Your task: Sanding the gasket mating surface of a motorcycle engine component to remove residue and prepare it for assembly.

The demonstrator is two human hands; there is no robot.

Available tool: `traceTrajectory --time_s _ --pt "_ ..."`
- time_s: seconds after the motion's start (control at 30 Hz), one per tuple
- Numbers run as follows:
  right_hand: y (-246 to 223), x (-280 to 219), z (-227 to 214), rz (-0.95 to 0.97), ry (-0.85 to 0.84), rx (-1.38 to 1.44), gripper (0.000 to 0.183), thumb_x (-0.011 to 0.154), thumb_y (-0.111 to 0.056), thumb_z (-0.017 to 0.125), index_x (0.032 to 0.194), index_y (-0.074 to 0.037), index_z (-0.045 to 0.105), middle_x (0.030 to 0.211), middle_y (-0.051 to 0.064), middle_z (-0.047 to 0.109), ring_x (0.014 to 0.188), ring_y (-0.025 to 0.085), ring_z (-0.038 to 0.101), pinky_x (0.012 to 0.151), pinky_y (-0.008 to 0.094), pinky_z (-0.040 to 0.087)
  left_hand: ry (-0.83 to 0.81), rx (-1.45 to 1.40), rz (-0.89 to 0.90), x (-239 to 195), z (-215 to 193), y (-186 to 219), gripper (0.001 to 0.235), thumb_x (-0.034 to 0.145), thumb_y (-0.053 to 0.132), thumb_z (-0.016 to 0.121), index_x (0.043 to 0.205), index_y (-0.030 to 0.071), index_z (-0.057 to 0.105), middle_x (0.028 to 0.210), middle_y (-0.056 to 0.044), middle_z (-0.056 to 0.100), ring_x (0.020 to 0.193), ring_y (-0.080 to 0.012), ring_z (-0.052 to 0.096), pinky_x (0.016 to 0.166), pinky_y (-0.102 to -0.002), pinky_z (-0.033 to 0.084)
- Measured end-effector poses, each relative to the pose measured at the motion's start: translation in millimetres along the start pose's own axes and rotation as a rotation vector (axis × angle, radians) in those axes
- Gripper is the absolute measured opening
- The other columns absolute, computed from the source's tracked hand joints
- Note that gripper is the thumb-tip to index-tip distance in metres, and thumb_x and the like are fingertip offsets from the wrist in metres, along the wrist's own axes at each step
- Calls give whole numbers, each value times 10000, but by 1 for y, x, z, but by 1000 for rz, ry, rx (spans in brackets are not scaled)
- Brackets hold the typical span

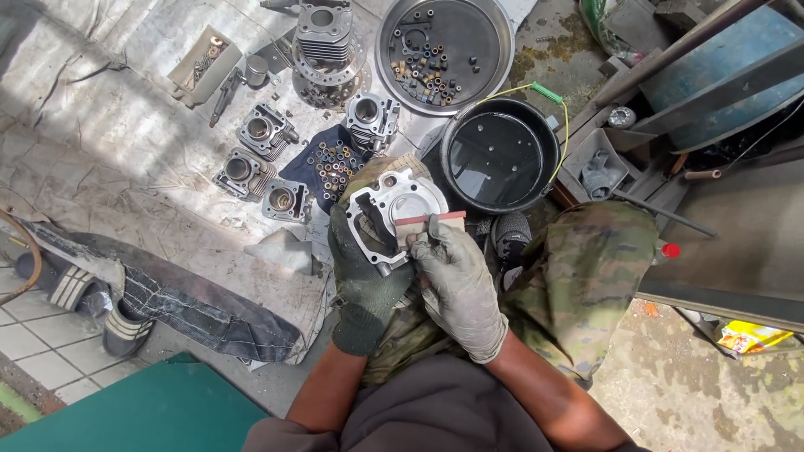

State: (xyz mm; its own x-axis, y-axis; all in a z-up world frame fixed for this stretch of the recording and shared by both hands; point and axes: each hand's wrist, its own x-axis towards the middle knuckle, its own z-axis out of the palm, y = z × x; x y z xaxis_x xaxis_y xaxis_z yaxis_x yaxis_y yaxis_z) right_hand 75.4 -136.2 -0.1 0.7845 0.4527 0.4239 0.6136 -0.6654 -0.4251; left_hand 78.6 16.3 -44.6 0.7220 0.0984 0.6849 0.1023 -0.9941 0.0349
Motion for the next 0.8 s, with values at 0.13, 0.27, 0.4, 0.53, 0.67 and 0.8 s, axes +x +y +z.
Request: traceTrajectory --time_s 0.13,0.27,0.4,0.53,0.67,0.8 --pt "-11 32 -28 36 19 207 300 870 -142 664 1160 -182 729 770 -41 638 743 295 660 645 421 557 17 -13 -17 -6 20 -3 645 1012 464 488 1452 -5 530 1366 -306 490 1254 -443 523 993 -519 554" --pt "-3 13 -9 8 0 27 415 915 -267 688 1325 -208 674 1149 79 661 1042 356 649 793 480 551 25 -24 -17 -53 68 -30 637 1007 448 497 1451 -7 529 1359 -310 489 1240 -445 527 984 -515 557" --pt "-9 18 -17 17 -101 4 506 923 -379 677 1381 -173 615 1267 116 606 1205 375 587 914 510 493 27 -36 -14 8 8 -5 629 1003 432 506 1450 -9 528 1351 -313 489 1225 -447 532 976 -510 560" --pt "-30 46 -36 7 -203 -84 559 936 -504 634 1342 -120 630 1472 187 510 1312 378 495 981 544 437 15 -57 -4 14 -7 2 621 998 415 516 1450 -12 527 1344 -317 488 1210 -448 536 967 -506 564" --pt "-32 37 -21 -55 -219 -114 629 964 -441 615 1470 -84 510 1499 195 516 1357 351 496 1128 555 333 29 -72 7 24 -10 1 614 994 399 525 1449 -14 525 1337 -320 487 1196 -450 540 959 -501 567" --pt "-25 12 -10 -45 -199 -84 691 944 -424 641 1509 -74 454 1547 209 454 1409 381 449 1181 565 284 27 -75 -10 24 -12 -3 608 990 383 534 1448 -16 524 1330 -323 486 1181 -452 545 951 -497 570"
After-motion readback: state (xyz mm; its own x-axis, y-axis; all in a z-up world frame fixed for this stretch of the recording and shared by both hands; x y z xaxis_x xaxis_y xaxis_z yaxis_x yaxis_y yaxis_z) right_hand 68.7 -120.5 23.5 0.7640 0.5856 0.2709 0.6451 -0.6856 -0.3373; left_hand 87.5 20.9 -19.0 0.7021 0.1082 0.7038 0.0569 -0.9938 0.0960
